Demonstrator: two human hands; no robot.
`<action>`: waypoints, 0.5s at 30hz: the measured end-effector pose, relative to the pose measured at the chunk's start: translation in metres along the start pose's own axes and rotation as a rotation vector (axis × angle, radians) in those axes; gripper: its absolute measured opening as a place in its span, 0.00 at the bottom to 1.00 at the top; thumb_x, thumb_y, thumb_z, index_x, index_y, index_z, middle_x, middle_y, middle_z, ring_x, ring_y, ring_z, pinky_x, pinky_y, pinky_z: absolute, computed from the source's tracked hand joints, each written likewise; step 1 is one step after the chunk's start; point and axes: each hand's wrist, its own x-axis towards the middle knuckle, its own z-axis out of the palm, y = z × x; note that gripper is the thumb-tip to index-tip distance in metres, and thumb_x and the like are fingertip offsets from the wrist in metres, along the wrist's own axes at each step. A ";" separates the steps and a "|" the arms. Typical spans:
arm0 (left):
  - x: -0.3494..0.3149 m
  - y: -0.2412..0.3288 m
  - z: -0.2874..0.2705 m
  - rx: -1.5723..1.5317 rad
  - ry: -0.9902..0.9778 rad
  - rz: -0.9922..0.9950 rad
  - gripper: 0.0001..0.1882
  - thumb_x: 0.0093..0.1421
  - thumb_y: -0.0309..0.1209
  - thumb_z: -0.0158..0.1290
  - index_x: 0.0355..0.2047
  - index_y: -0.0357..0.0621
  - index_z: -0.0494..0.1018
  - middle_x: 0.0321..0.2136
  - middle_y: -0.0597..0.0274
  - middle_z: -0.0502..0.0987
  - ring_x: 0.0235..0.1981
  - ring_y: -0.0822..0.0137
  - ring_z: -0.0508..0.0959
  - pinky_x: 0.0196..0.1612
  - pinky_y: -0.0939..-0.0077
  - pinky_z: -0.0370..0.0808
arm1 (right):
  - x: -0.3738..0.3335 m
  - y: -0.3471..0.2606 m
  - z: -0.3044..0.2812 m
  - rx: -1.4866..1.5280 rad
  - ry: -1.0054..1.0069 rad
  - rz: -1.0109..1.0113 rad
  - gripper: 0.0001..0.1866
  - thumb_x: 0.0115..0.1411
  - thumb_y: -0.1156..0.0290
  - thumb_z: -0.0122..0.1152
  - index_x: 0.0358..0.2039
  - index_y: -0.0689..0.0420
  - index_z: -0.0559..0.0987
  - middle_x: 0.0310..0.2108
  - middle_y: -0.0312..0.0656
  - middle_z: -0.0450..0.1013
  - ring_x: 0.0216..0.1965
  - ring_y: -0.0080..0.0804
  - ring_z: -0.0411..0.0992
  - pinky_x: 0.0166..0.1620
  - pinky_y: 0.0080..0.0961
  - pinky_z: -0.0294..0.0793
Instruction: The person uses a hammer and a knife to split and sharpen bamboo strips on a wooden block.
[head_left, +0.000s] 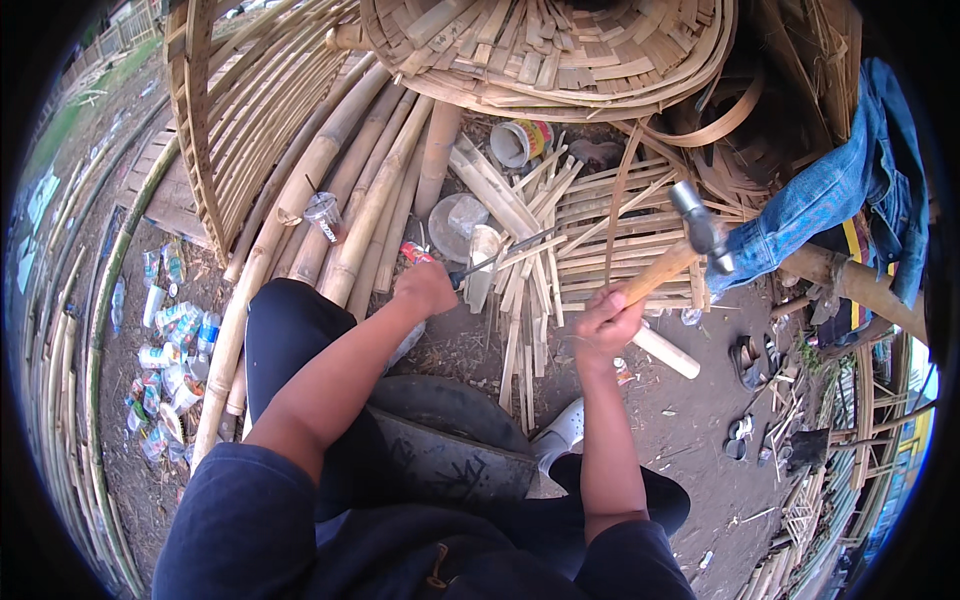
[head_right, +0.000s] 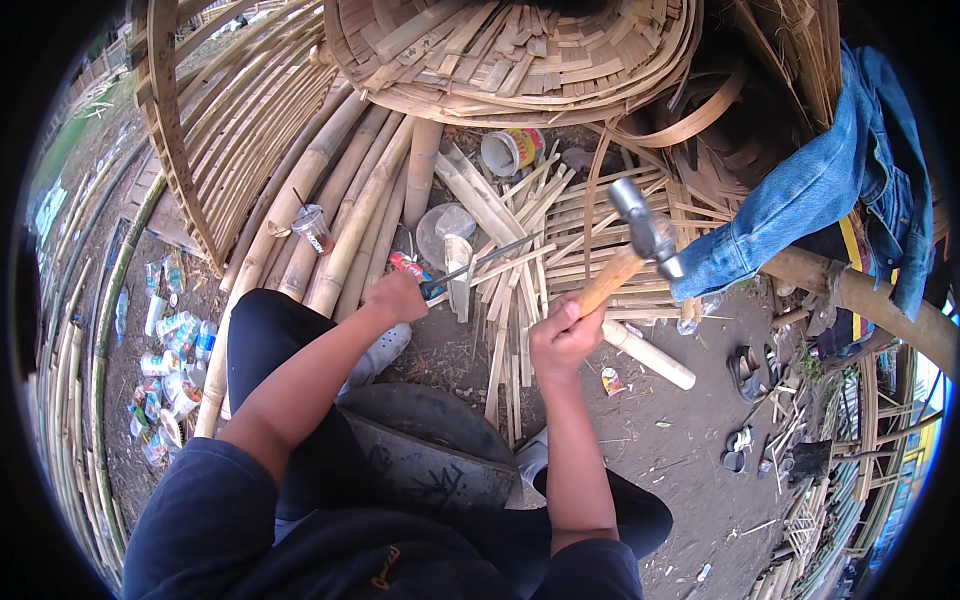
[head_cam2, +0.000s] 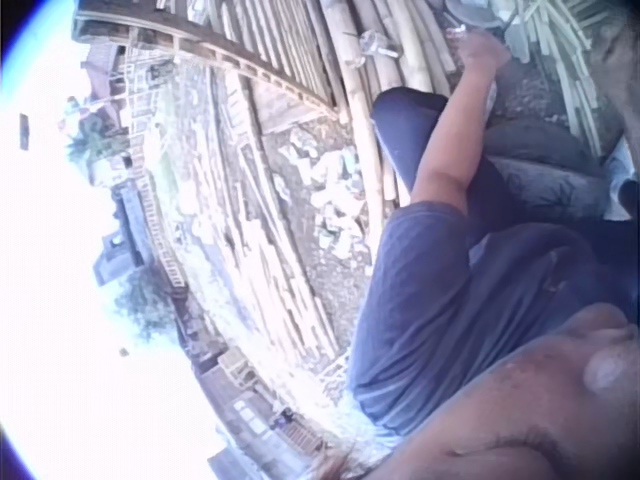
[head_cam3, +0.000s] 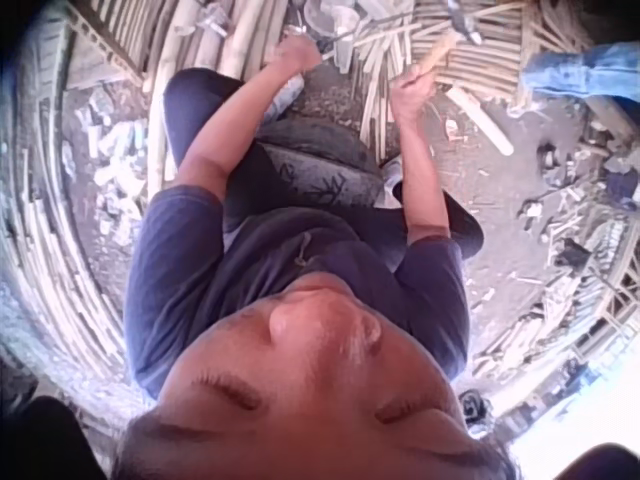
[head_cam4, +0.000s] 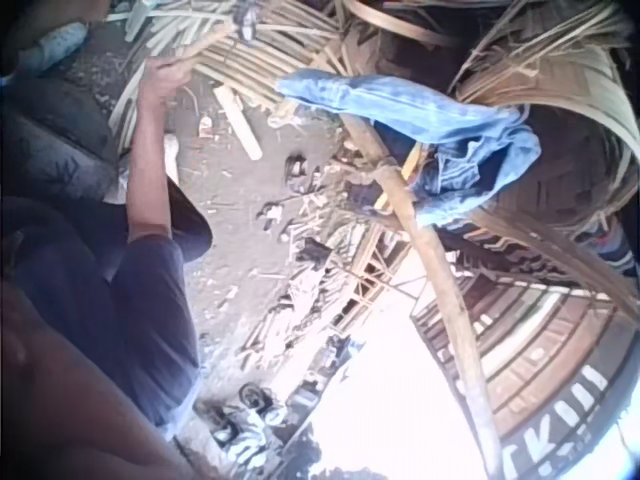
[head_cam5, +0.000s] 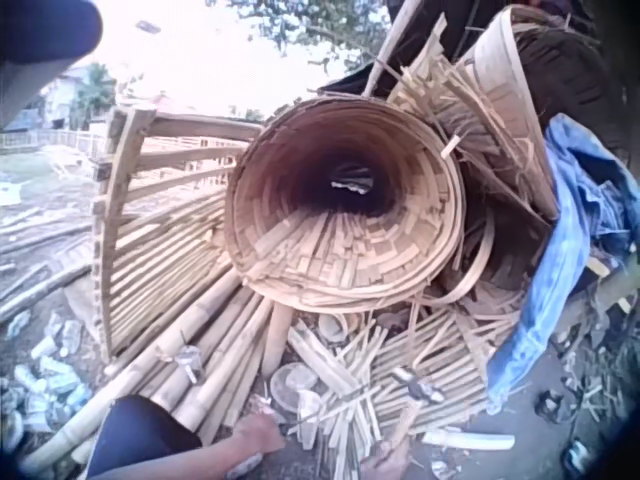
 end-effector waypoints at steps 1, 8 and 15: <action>0.004 0.005 0.005 -0.004 0.018 0.025 0.18 0.51 0.31 0.49 0.39 0.36 0.77 0.42 0.42 0.78 0.46 0.49 0.79 0.49 0.61 0.75 | -0.039 0.038 0.005 -0.263 -0.180 0.038 0.13 0.66 0.65 0.48 0.31 0.63 0.68 0.15 0.48 0.67 0.15 0.43 0.68 0.20 0.35 0.65; -0.009 0.007 0.000 -0.007 -0.050 -0.051 0.19 0.50 0.32 0.51 0.42 0.34 0.76 0.43 0.42 0.78 0.46 0.49 0.79 0.48 0.60 0.76 | -0.023 0.042 0.002 -0.426 -0.427 0.148 0.13 0.64 0.65 0.52 0.29 0.63 0.71 0.14 0.55 0.69 0.17 0.56 0.71 0.22 0.44 0.67; -0.006 0.000 0.010 -0.033 0.009 -0.062 0.20 0.49 0.33 0.50 0.39 0.33 0.76 0.41 0.40 0.78 0.45 0.49 0.79 0.50 0.62 0.75 | 0.014 0.021 0.008 -0.040 0.098 -0.116 0.15 0.67 0.64 0.47 0.31 0.63 0.72 0.13 0.43 0.61 0.12 0.32 0.59 0.20 0.30 0.61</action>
